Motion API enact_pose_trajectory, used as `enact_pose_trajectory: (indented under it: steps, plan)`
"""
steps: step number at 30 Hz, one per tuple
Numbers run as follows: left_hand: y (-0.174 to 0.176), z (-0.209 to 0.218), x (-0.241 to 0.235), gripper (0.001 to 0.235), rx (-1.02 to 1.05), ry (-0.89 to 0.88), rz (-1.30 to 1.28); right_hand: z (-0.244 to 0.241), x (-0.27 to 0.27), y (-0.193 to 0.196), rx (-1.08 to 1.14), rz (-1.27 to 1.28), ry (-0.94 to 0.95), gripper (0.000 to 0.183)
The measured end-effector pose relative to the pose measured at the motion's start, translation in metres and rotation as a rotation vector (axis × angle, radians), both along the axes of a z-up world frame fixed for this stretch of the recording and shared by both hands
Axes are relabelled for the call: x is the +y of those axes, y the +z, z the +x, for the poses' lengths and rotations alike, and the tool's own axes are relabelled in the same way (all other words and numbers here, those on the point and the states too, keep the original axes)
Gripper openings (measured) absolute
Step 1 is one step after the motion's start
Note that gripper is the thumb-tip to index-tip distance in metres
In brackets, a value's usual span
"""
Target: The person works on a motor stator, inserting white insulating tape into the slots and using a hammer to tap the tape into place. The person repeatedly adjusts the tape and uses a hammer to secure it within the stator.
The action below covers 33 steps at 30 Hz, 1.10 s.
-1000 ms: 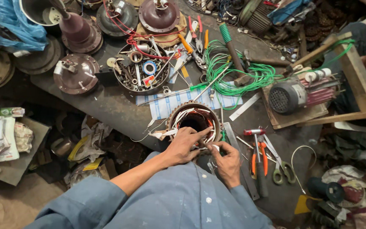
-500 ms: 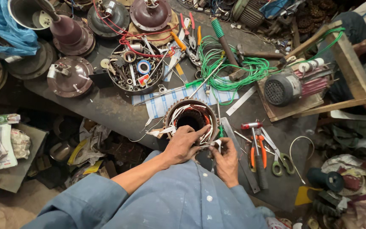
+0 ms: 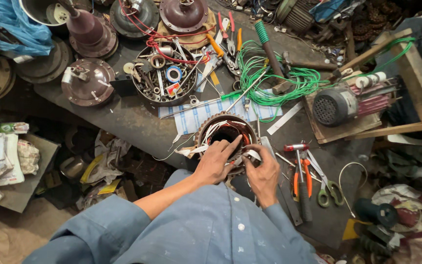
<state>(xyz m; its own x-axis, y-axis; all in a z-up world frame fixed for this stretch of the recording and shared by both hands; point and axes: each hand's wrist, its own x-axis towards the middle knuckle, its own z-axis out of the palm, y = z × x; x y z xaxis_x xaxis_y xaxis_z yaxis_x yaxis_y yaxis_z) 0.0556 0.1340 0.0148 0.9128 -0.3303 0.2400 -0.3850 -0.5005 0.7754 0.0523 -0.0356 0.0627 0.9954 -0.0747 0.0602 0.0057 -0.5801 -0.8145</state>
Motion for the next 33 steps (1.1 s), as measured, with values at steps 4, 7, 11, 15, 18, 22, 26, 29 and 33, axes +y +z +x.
enact_pose_trajectory:
  steps: [4, 7, 11, 15, 18, 22, 26, 29, 33]
  plan:
    - [-0.006, 0.006, -0.003, 0.094, -0.040, 0.014, 0.032, 0.020, 0.001, 0.001, 0.047, -0.303, 0.124, 0.018]
    - [-0.013, 0.010, -0.004, 0.099, 0.099, 0.001, 0.007, 0.035, -0.001, -0.007, 0.029, -0.514, 0.226, 0.017]
    - [-0.017, 0.012, -0.004, 0.104, 0.277, -0.012, 0.005, 0.048, 0.006, -0.024, 0.056, -0.763, 0.350, 0.015]
    - [-0.020, 0.019, -0.004, 0.106, 0.302, -0.024, 0.024, 0.052, 0.012, -0.034, 0.135, -0.865, 0.392, 0.015]
    - [-0.022, 0.018, 0.000, 0.107, 0.350, -0.049, 0.012, 0.051, 0.011, -0.035, 0.090, -0.741, 0.342, 0.021]
    - [-0.024, 0.021, 0.000, 0.107, 0.380, -0.049, -0.076, 0.046, 0.003, -0.028, 0.096, -0.591, 0.286, 0.015]
    - [-0.019, 0.019, -0.005, 0.104, 0.392, 0.021, -0.054, 0.043, 0.002, -0.015, 0.137, -0.330, 0.177, 0.021]
    - [-0.015, 0.018, -0.010, 0.098, 0.423, 0.084, -0.046, 0.041, 0.003, -0.005, 0.173, -0.199, 0.145, 0.018]
    - [-0.010, 0.017, -0.016, 0.094, 0.249, 0.078, 0.061, 0.024, -0.008, 0.016, 0.189, -0.026, 0.235, 0.019]
